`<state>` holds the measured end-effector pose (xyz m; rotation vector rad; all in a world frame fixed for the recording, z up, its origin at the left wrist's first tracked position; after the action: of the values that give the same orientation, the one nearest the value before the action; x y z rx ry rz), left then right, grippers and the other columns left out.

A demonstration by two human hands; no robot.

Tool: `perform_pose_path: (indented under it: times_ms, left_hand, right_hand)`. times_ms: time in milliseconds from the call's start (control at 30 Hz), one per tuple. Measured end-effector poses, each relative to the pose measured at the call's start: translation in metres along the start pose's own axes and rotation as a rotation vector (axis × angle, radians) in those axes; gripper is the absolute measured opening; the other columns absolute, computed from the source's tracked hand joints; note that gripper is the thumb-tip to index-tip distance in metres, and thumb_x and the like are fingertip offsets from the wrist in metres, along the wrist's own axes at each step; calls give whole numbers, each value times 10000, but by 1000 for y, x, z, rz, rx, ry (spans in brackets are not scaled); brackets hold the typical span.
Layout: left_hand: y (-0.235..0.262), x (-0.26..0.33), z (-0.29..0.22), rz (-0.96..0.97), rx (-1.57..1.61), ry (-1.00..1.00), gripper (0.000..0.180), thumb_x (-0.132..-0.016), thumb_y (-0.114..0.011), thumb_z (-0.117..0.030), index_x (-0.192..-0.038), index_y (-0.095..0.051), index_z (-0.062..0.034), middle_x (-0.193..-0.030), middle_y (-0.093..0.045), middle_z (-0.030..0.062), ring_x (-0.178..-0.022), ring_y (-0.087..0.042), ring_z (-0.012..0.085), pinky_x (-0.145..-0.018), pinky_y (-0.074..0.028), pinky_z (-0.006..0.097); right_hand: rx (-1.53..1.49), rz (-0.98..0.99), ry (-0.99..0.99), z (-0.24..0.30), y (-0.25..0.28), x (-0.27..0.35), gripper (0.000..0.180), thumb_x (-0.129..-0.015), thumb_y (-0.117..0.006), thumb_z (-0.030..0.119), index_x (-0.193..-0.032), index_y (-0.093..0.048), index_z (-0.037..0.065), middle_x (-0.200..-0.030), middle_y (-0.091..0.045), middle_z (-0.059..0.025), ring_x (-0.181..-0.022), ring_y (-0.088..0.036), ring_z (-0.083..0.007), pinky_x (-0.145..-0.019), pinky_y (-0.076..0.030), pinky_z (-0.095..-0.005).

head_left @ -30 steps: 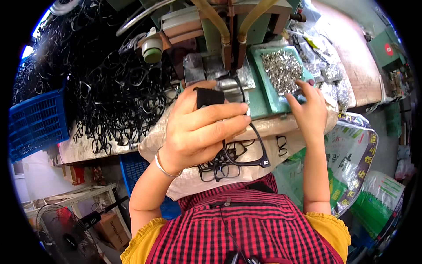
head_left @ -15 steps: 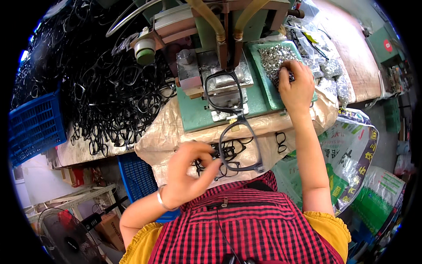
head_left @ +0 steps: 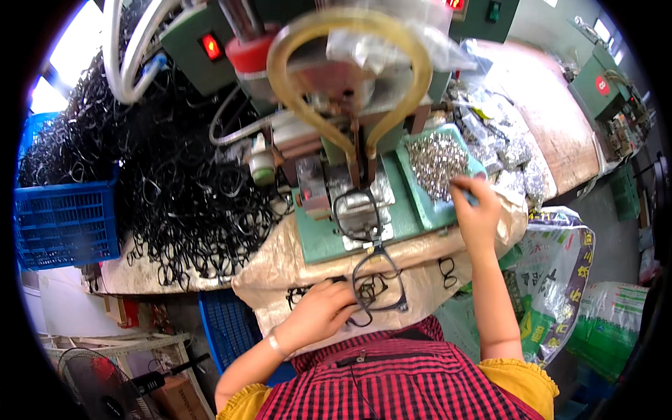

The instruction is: The person assembles eyeglasses by inserting small metal screws into the hinges of black frames using a pneumatic screwdriver. The person repeatedly picks frames from a pile, positions them in a jig, fastens the screws, and places the finished frames onto a white sack.

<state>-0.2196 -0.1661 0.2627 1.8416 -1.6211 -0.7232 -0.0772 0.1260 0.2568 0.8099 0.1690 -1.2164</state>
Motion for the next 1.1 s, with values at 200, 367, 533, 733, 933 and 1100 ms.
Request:
perform_pose_path:
  times_ms: [200, 367, 533, 733, 933, 1100]
  left_hand:
    - [76, 14, -3, -360, 1080, 77, 168, -1033, -531, -173, -1093, -511, -17, -812, -662, 166, -770, -685, 244, -775, -588, 379]
    - [73, -21, 14, -745, 1071, 67, 264, -1043, -521, -294, -1088, -466, -39, -761, -626, 146, -742, -668, 274, -783, -561, 420]
    - [79, -14, 35, -863, 1076, 265, 517, -1042, -378, -566, -1205, -522, -98, -619, -291, -42, -483, -263, 51, -427, -244, 217]
    - [102, -17, -43, -832, 1061, -2, 302, -1007, -559, -291, -1117, -472, -23, -828, -448, 13, -647, -433, 84, -535, -429, 229]
    - [53, -62, -72, 32, 1634, 303, 379, -1086, -346, -370, -992, -492, -33, -959, -684, 258, -808, -702, 331, -645, -558, 357]
    - [41, -89, -61, -42, 1668, 382, 318, -1071, -381, -339, -923, -480, -75, -816, -684, 230, -673, -688, 323, -610, -577, 381]
  right_hand:
    - [-413, 215, 39, 86, 5, -18, 131, -771, -705, -1, -898, -735, 18, -890, -711, -91, -844, -669, -217, -792, -505, -320]
    - [-661, 230, -71, 118, -46, -29, 291, -794, -703, 7, -1079, -643, -14, -905, -694, -83, -856, -669, -178, -824, -510, -304]
    - [-733, 200, -89, 114, -55, -15, 463, -827, -690, -7, -1260, -528, -29, -921, -689, -55, -915, -628, -98, -879, -460, -232]
    - [-1013, 327, -311, 146, -42, -15, 532, -849, -675, -15, -1332, -455, -48, -1010, -704, -83, -980, -635, -131, -922, -462, -267]
    - [-732, 437, -101, 131, -19, -19, 441, -871, -628, 15, -1306, -559, -1, -1212, -673, -128, -1087, -668, -242, -966, -485, -335]
    - [475, 194, 107, 26, -18, -38, 243, -756, -756, 159, -987, -721, 91, -1256, -617, -189, -1287, -506, -371, -1035, -437, -478]
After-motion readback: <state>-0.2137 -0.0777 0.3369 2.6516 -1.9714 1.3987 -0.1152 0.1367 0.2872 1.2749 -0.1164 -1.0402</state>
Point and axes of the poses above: each hand's wrist, its own x-axis away from the middle knuckle, its own y-axis out of the back of the hand, z = x × y, the point moved 2 cm from there along -x, towards the middle knuckle
